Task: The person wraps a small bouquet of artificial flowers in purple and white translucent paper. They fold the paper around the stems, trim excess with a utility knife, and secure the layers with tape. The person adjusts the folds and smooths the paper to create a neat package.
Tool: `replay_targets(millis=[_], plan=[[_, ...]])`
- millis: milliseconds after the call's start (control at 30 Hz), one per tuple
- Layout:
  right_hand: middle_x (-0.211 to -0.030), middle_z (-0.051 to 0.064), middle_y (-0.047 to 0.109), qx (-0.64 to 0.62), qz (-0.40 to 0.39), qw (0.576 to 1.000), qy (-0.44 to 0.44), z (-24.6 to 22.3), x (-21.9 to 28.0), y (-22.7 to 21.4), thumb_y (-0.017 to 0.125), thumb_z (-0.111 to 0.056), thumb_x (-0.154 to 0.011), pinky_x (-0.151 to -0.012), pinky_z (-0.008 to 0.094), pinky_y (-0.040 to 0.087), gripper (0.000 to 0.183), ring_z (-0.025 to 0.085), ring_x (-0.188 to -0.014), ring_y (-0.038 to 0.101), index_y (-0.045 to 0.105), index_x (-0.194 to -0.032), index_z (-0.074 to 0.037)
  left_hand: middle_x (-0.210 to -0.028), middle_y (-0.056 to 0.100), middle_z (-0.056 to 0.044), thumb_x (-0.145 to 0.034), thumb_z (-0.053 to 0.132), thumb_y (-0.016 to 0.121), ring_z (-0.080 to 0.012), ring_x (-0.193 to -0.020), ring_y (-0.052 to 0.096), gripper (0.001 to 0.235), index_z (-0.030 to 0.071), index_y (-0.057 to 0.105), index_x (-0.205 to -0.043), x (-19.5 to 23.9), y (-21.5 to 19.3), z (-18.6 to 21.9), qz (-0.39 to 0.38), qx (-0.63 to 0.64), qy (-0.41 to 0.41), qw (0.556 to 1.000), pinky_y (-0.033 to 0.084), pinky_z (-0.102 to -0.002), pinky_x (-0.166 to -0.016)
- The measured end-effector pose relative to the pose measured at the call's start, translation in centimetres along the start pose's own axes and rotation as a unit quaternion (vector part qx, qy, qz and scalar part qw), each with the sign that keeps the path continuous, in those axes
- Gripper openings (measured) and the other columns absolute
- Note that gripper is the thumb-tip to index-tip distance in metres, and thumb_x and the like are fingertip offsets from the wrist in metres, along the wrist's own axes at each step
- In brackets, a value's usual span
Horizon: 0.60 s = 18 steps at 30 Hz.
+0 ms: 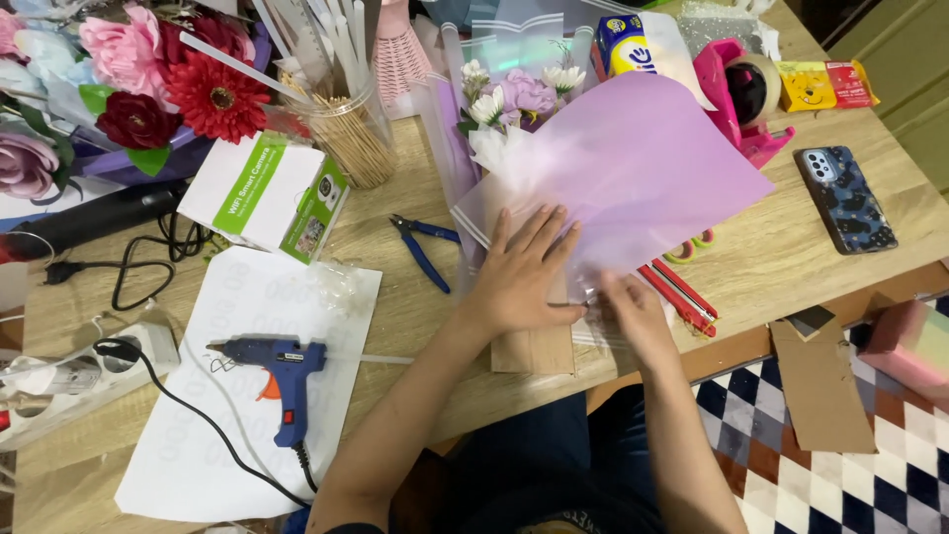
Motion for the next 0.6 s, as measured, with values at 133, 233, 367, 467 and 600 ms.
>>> replay_targets(millis=[133,233,367,467,600], plan=[[-0.075,0.011,0.074,-0.069,0.008,0.998,-0.003,1.6,-0.4,0.4,0.078,-0.024,-0.094,-0.058,0.029,0.059,0.020,0.019,-0.066,0.073,0.074,-0.096,-0.004,-0.171,0.019,-0.013,-0.080,0.072,0.062,-0.0278,-0.160,0.010,0.108,0.016,0.022,-0.164,0.0,-0.1,-0.1,0.005,0.005,0.001,1.000,-0.003,-0.066,-0.124],[-0.083,0.013,0.076,-0.119,-0.008,0.993,-0.020,1.6,0.7,0.0,0.078,-0.008,-0.091,-0.071,0.032,0.060,0.019,0.017,-0.074,0.072,0.072,-0.107,0.000,-0.171,0.019,-0.014,-0.080,0.073,0.061,-0.0278,-0.160,0.010,0.109,0.016,0.023,-0.164,0.1,-0.2,0.0,0.000,0.007,-0.001,1.000,-0.002,-0.067,-0.124],[-0.087,0.013,0.076,-0.155,-0.006,0.987,-0.036,1.8,1.2,-0.4,0.075,-0.002,-0.090,-0.075,0.030,0.060,0.021,0.016,-0.076,0.072,0.073,-0.111,0.002,-0.169,0.022,-0.014,-0.080,0.074,0.062,-0.0319,-0.159,0.011,0.106,0.016,0.029,-0.162,0.3,-0.5,0.4,0.022,-0.014,0.006,1.000,0.005,-0.070,-0.122],[-0.086,0.012,0.075,-0.152,0.023,0.984,-0.086,0.3,1.4,-1.0,0.073,-0.002,-0.092,-0.078,0.030,0.058,0.014,0.016,-0.079,0.071,0.075,-0.106,0.002,-0.162,0.034,-0.014,-0.081,0.061,0.069,-0.0355,-0.156,0.021,0.080,0.013,0.051,-0.143,0.3,-1.6,1.5,0.144,-0.023,0.078,0.986,0.013,-0.076,-0.119],[-0.089,0.014,0.073,-0.114,0.055,0.979,-0.161,-2.6,2.4,-1.9,0.070,-0.002,-0.095,-0.080,0.031,0.058,0.016,0.017,-0.083,0.070,0.074,-0.109,0.003,-0.133,0.064,-0.001,-0.088,0.034,0.072,-0.0235,-0.131,0.058,0.021,0.016,0.069,-0.100,1.5,-2.2,3.3,0.391,-0.029,0.206,0.897,0.027,-0.067,-0.120]])
Point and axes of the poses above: each hand's wrist, its own x-axis away from the middle knuckle, its own y-axis out of the palm, z = x × y, the point moved 6 cm from there along -x, towards the middle knuckle
